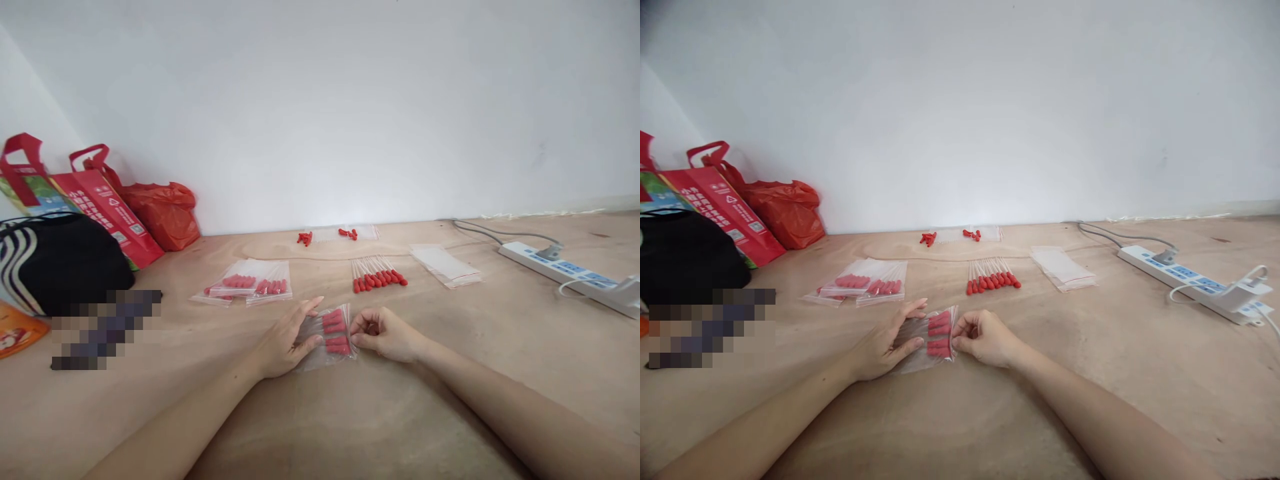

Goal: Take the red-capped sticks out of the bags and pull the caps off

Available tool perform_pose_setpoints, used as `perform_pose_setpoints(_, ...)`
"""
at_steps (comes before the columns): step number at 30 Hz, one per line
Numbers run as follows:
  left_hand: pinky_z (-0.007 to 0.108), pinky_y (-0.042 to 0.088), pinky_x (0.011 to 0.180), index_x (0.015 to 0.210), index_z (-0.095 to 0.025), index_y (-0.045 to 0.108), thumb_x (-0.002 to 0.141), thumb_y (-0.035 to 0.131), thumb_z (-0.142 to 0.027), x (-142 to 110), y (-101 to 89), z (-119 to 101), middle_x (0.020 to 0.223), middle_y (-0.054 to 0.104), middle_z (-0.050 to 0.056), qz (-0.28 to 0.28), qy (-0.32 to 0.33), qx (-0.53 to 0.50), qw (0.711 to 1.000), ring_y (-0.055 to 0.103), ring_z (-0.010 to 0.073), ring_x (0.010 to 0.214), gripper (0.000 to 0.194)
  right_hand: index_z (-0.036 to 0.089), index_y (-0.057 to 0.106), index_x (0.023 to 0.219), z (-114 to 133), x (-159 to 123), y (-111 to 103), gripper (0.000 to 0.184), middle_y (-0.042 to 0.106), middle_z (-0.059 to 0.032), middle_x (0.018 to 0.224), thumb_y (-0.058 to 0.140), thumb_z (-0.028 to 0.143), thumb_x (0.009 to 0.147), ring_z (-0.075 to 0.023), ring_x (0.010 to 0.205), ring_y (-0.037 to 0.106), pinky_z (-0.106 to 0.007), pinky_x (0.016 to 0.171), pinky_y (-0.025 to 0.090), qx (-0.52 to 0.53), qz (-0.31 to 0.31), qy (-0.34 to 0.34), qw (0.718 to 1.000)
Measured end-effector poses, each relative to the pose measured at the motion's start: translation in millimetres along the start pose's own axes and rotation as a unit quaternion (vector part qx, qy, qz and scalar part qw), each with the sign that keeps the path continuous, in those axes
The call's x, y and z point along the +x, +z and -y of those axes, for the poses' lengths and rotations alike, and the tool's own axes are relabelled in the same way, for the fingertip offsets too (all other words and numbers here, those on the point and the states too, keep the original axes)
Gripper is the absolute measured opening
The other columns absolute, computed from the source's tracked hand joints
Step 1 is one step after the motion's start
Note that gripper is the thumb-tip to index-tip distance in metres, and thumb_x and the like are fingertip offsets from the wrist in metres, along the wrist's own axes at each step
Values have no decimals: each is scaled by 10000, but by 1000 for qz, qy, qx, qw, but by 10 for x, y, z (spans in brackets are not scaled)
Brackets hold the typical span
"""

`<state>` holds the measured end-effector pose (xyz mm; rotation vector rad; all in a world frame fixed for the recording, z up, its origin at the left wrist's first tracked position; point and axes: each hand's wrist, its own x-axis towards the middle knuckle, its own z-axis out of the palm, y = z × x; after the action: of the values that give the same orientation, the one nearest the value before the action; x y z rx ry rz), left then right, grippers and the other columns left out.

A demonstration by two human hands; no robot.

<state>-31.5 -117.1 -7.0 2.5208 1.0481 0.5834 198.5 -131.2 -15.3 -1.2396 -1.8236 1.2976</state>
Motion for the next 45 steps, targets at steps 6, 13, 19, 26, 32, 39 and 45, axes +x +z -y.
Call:
perform_pose_setpoints(6, 327, 379, 938, 1214, -240, 375, 850, 433, -273, 27, -64, -38, 1233, 425, 60, 10, 43, 6, 999, 438, 182, 1113, 370, 189, 612, 840, -2, -66, -105, 190, 582, -10, 792, 484, 109, 725, -77, 610, 501, -192, 551, 364, -280, -8, -271, 921)
perform_pose_setpoints(13, 326, 408, 895, 1172, -242, 483, 863, 388, -203, 256, -38, -120, 1218, 455, 77, 21, 134, 107, 985, 478, 181, 1074, 326, 189, 596, 742, -83, 17, -63, 232, 579, -6, 694, 384, 170, 833, -81, 561, 488, -213, 491, 308, -441, -98, -428, 783)
perform_pose_setpoints(19, 330, 440, 813, 823, -181, 638, 846, 443, -191, 503, 137, -106, 989, 628, 52, -43, 303, 181, 935, 567, 177, 885, 196, 166, 574, 716, -74, 13, -75, 254, 594, -22, 737, 347, 115, 819, -90, 585, 480, -213, 513, 329, -459, -133, -462, 747)
perform_pose_setpoints(26, 253, 472, 722, 773, -139, 605, 869, 400, -139, 485, 189, -90, 833, 670, 25, -94, 351, 182, 914, 594, 139, 797, 226, 173, 552, 658, -83, 41, -71, 269, 540, 4, 631, 369, 162, 855, -84, 544, 434, -224, 520, 306, -491, -137, -479, 714)
perform_pose_setpoints(32, 246, 480, 715, 747, -125, 590, 875, 391, -130, 481, 158, -77, 807, 660, 25, -92, 364, 215, 901, 593, 133, 782, 236, 172, 537, 645, -114, 93, -45, 277, 549, 2, 668, 368, 149, 864, -98, 577, 423, -254, 522, 267, -518, -126, -504, 679)
perform_pose_setpoints(39, 251, 480, 727, 696, -133, 577, 872, 395, -123, 496, 101, -117, 784, 636, 28, -61, 410, 285, 865, 579, 131, 793, 253, 176, 508, 608, -117, 97, -22, 293, 488, 14, 588, 359, 128, 856, -110, 538, 372, -271, 495, 210, -529, -129, -503, 671)
perform_pose_setpoints(45, 266, 477, 785, 675, -143, 553, 886, 323, -98, 541, 126, -76, 795, 627, 39, -44, 444, 277, 851, 570, 119, 823, 316, 163, 503, 596, -63, 74, -28, 328, 486, 8, 581, 325, 109, 866, -103, 540, 393, -265, 502, 224, -523, -119, -524, 662)
